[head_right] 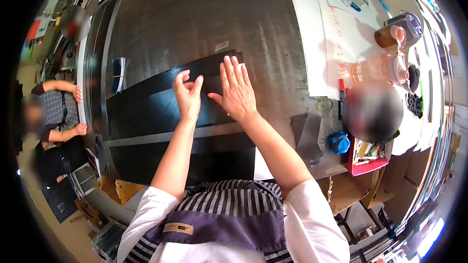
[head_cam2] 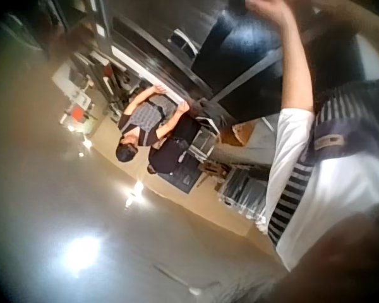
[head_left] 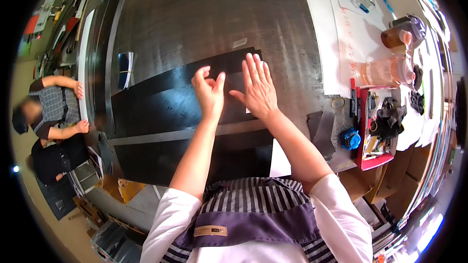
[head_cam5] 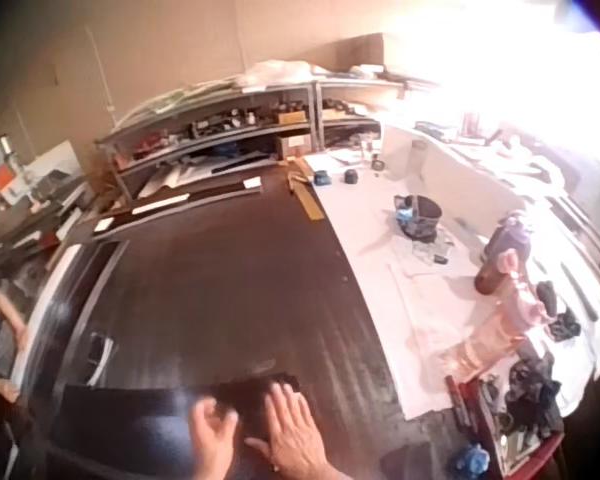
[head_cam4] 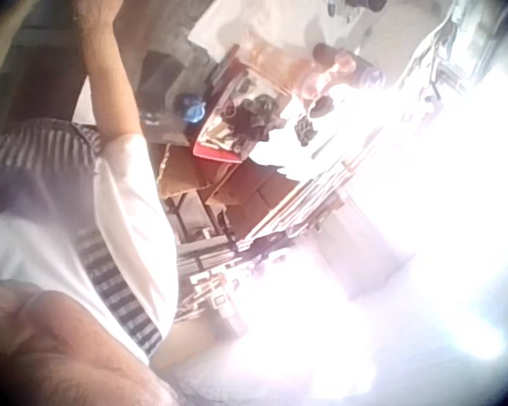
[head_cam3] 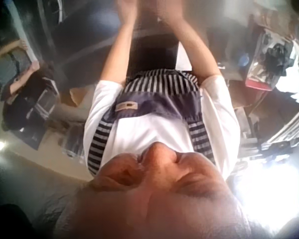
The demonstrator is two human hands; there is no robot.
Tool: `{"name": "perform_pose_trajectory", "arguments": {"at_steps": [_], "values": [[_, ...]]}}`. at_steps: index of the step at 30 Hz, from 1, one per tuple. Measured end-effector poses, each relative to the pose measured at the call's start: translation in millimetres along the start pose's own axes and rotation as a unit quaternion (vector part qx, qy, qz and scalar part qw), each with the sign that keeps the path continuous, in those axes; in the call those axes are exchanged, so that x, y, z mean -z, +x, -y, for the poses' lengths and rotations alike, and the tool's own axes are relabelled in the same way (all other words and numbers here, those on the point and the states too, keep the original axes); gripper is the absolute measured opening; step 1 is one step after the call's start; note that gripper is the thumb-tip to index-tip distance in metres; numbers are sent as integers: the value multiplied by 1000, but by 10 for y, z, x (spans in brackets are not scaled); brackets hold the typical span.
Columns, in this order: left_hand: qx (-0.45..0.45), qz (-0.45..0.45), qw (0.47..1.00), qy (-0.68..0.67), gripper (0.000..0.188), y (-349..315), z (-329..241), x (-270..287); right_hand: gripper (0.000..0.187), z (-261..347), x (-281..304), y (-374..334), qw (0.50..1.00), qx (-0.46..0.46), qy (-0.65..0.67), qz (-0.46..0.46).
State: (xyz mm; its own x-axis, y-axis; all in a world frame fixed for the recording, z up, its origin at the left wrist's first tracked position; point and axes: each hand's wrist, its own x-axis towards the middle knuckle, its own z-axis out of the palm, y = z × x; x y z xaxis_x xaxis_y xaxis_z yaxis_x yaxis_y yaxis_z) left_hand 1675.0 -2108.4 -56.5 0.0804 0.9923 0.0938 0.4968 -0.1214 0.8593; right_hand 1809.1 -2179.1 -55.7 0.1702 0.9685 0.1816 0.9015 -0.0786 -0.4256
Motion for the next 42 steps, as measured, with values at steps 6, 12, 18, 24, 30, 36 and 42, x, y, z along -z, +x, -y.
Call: {"name": "perform_pose_trajectory", "arguments": {"at_steps": [6,12,18,24,30,36,42], "values": [[41,28,998,25,31,-930,129,1322,93,-104,-316,11,992,21,-88,87],[103,-49,991,74,30,-2154,384,2027,94,124,-290,-278,987,52,-95,116],[157,69,985,-4,26,-2889,480,2354,81,265,-151,-405,991,115,4,74],[229,182,956,27,31,-3652,1351,3155,59,1755,-178,-1681,955,197,174,135],[234,21,972,3,33,-3854,2054,4230,52,2942,-882,-2508,930,244,189,197],[48,-72,989,120,34,-3060,2501,5086,51,3827,-1170,-2255,941,255,83,208],[39,-137,980,136,34,-2323,3036,5547,40,4276,-1302,-1992,943,246,70,213]]}}
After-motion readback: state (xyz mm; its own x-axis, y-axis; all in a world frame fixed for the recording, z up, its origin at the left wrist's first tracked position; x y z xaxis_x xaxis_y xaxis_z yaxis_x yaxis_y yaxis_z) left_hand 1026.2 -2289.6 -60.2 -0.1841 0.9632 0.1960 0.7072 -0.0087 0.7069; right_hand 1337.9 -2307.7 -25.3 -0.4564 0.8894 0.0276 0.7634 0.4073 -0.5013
